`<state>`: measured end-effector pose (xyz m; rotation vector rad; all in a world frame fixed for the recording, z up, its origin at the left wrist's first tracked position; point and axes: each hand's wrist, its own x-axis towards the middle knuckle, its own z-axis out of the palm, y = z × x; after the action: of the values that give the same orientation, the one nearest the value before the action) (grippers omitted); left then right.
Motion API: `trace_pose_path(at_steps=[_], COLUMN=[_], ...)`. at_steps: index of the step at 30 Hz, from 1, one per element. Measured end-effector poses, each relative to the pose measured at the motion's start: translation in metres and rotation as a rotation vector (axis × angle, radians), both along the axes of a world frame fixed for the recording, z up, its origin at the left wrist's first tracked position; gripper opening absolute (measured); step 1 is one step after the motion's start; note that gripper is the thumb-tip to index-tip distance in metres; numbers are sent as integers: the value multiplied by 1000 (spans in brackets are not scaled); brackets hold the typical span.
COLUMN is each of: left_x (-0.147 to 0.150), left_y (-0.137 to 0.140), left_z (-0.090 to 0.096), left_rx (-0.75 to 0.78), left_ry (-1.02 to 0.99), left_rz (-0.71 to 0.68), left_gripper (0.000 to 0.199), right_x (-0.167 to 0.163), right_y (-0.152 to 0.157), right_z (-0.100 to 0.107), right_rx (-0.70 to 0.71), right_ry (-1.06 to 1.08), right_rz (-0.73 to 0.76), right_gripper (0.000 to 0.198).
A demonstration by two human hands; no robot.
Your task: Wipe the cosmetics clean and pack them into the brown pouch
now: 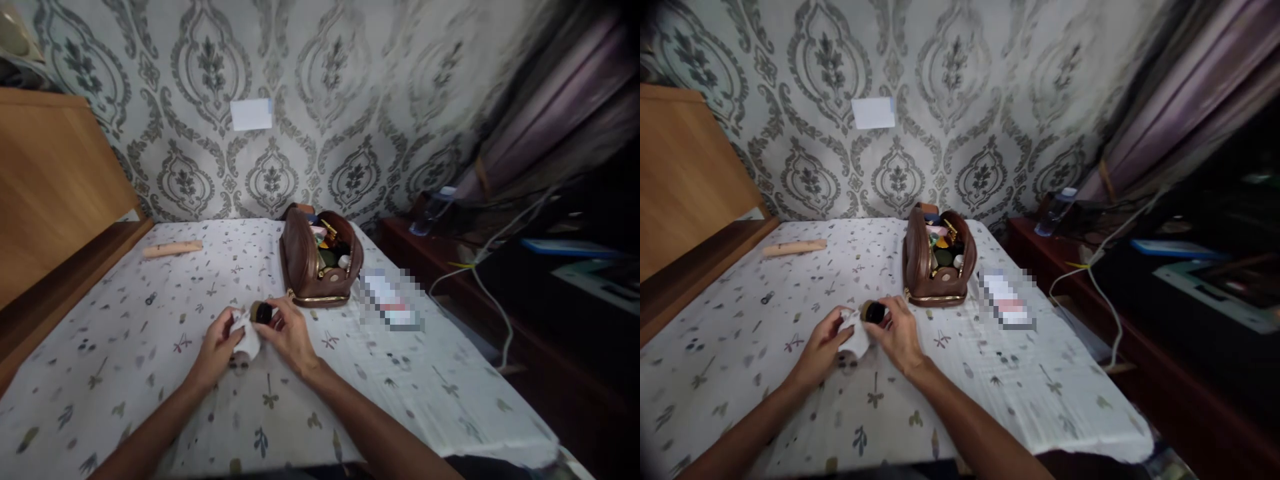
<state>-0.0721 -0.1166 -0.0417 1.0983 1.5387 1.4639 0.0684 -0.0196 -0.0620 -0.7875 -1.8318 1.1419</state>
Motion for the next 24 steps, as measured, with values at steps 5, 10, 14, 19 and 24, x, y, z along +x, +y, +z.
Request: trace_pose_path(at_steps=[5, 10, 14, 19, 24], left_x=[-7, -6, -1, -1, -9], left_y=[0, 1, 2, 2, -1], left_z=[2, 0, -6, -10, -12], left_rx=[-5, -24, -60, -134, -168], left_ry=[52, 47, 42, -54, -84], left_rz=[28, 10, -14, -20, -50], left_gripper=[20, 23, 27, 36, 32], right_x=[2, -3, -5, 0, 15], right_y=[-10, -11, -4, -1, -1], right_z=[5, 1, -3, -4, 6], right_rx=[-139, -424, -306, -160, -125], right_ry=[25, 220, 241, 107, -33], right_rz=[136, 199, 78, 18, 37], right_gripper=[28, 39, 42, 45, 48])
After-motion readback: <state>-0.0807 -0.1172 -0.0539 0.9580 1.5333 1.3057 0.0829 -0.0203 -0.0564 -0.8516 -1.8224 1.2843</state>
